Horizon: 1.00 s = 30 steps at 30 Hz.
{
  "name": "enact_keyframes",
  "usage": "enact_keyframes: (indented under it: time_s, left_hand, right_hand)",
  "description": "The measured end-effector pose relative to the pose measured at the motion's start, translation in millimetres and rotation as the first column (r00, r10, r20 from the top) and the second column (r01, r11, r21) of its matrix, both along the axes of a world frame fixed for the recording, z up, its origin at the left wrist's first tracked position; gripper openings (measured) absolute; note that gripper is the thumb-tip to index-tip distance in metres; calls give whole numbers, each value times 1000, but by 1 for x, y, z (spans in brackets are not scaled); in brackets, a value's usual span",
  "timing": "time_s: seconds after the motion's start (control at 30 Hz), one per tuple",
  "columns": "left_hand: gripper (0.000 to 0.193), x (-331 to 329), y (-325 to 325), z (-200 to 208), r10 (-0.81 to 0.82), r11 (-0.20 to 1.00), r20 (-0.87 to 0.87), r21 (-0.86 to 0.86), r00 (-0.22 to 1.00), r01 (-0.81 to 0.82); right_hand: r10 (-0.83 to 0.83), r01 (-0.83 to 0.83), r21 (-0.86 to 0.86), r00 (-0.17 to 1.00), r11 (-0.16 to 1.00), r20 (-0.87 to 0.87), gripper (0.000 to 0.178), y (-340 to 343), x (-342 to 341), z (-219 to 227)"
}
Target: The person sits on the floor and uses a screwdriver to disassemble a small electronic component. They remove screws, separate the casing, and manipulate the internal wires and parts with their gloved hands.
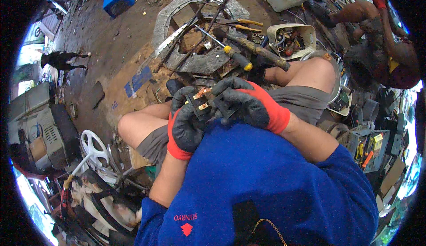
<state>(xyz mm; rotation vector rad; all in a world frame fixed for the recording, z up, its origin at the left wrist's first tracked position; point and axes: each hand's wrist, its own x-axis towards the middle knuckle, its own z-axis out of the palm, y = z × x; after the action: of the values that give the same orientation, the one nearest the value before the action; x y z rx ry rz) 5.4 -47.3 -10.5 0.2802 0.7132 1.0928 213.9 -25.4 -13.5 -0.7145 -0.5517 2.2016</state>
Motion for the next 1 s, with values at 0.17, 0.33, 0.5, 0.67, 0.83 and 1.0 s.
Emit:
enact_keyframes:
  time_s: [0.17,0.33,0.5,0.67,0.83,1.0]
  left_hand:
    - [46,0,6,-5,-37,997,121,-61,992,44]
    - [51,3,3,-1,-70,992,128,-94,989,82]
    - [51,7,5,-3,-104,994,38,-9,994,105]
    - [52,26,10,13,-122,993,-124,-12,985,121]
    - [48,32,13,19,-116,991,-252,34,961,128]
    - [41,28,13,16,-84,996,-439,-1,894,93]
  right_hand:
    - [-152,137,156,984,978,89,34,13,50,12]
    - [-605,483,410,755,774,254,31,58,190,27]
    - [-798,632,490,440,601,411,32,89,330,-30]
    - [-684,643,297,509,706,523,32,122,399,-122]
    - [-711,581,433,426,689,560,37,134,358,-94]
    - [-386,121,445,723,887,573,50,70,172,22]
